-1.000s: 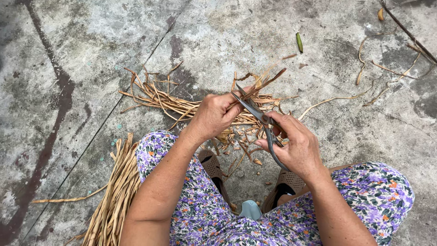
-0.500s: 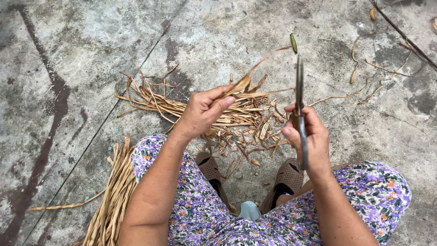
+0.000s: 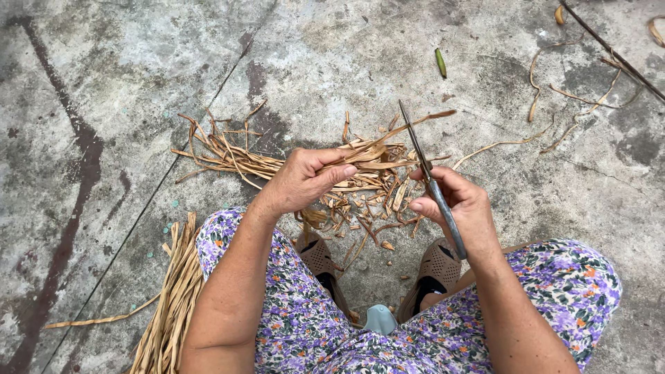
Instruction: The person sits on a concrete floor with a pile of dried leaf strips beside them. They hold bundles of dried leaves in one hand and use scissors to trim off dark, damaged edge portions, dropping the trimmed waste pieces onto the ground and setting the trimmed leaves aside.
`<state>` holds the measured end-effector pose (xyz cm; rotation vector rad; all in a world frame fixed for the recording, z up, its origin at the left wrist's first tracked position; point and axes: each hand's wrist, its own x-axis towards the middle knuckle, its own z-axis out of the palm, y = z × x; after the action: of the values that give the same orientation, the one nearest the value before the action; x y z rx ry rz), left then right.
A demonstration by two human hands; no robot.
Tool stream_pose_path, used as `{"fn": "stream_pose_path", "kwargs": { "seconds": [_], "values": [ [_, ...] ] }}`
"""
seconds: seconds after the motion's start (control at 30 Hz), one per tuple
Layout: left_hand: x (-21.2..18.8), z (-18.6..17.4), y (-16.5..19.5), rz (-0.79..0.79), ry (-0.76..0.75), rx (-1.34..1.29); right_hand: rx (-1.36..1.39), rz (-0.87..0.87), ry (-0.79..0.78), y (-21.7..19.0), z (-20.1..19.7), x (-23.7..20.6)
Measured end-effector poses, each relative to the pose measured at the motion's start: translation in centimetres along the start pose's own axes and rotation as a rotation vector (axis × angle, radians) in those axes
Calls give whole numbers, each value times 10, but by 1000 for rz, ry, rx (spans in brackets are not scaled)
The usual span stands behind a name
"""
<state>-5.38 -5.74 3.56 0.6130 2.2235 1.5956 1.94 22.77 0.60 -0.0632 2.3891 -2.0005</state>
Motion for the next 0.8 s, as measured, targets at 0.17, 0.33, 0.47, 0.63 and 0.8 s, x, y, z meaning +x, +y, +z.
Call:
{"fn": "stream_pose_path", "kwargs": {
  "seconds": [0.17, 0.33, 0.47, 0.63, 0.8],
  "values": [
    [2, -5, -5, -2, 6, -210, 112, 108, 164, 2, -1, -3],
    [-3, -17, -10, -29, 114, -332, 312, -89, 220, 3, -2, -3],
    [-3, -25, -9, 18, 203, -410, 266, -10, 109, 6, 13, -6],
    [-6, -27, -7, 14, 210, -459, 132, 90, -83, 6, 21, -8],
    [-5, -25, -5, -7, 122, -358, 72, 60, -71, 3, 20, -3]
  ]
}}
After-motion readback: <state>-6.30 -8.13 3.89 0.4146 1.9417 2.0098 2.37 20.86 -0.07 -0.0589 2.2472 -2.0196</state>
